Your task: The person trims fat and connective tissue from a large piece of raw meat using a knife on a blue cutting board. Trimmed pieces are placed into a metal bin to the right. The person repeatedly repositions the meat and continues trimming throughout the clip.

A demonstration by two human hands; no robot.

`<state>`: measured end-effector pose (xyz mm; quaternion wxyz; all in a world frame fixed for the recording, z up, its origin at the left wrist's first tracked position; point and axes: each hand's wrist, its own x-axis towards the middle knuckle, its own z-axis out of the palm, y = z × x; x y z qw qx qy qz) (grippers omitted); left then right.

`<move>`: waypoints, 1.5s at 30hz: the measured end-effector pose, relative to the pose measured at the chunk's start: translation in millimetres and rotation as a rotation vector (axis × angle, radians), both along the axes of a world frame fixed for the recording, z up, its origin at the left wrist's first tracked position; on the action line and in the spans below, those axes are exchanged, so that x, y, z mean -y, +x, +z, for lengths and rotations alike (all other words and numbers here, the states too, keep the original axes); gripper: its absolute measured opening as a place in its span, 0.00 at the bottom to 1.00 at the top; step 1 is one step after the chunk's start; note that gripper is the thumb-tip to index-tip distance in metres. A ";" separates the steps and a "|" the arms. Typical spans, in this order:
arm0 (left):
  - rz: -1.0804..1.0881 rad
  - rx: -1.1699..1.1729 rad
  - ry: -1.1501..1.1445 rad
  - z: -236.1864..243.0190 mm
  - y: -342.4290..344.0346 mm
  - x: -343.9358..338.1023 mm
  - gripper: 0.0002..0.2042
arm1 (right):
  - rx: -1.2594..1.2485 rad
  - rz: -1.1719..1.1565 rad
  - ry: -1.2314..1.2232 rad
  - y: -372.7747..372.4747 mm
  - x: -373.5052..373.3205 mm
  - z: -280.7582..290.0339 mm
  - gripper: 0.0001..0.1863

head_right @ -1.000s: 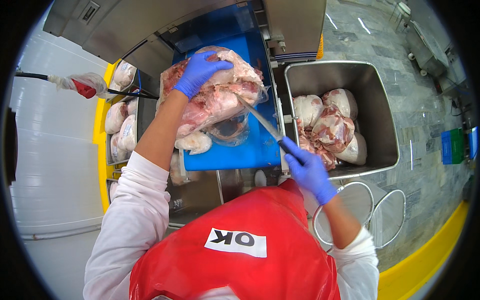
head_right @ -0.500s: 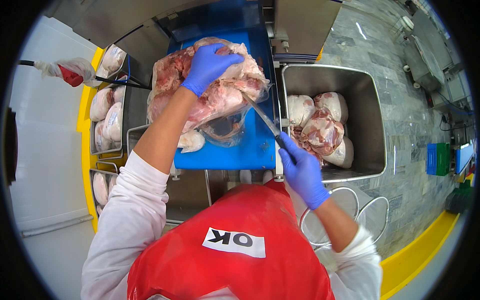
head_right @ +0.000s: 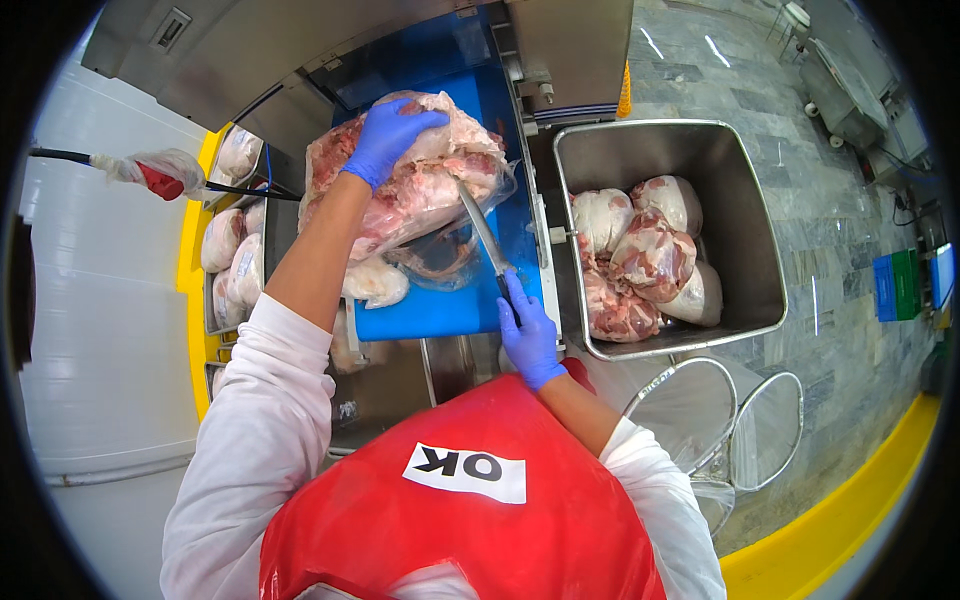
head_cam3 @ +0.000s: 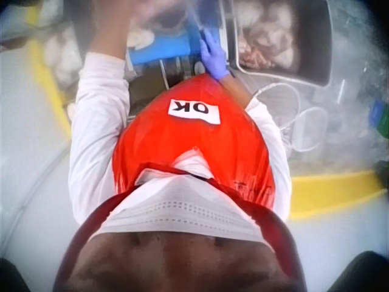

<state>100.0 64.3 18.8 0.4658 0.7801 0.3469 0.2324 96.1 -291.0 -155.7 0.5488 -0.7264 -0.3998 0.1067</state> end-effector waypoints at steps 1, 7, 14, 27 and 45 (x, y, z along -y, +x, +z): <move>-0.009 0.005 0.027 0.5 -1.4 1.1 0.36 | -0.092 0.043 0.019 3.7 5.7 4.4 0.30; 0.004 -0.150 0.307 5.9 -13.4 20.7 0.37 | -0.209 0.138 -0.125 36.8 79.2 53.0 0.31; 0.117 0.025 0.862 3.8 -49.1 75.9 0.22 | -0.265 0.174 -0.219 60.1 122.5 101.4 0.31; -0.033 -0.451 1.164 -40.2 -69.7 135.4 0.06 | -0.324 0.193 -0.176 71.1 83.3 126.5 0.28; -0.364 -0.662 0.824 -61.6 -97.2 174.7 0.06 | -0.243 0.305 -0.272 121.9 67.5 133.6 0.28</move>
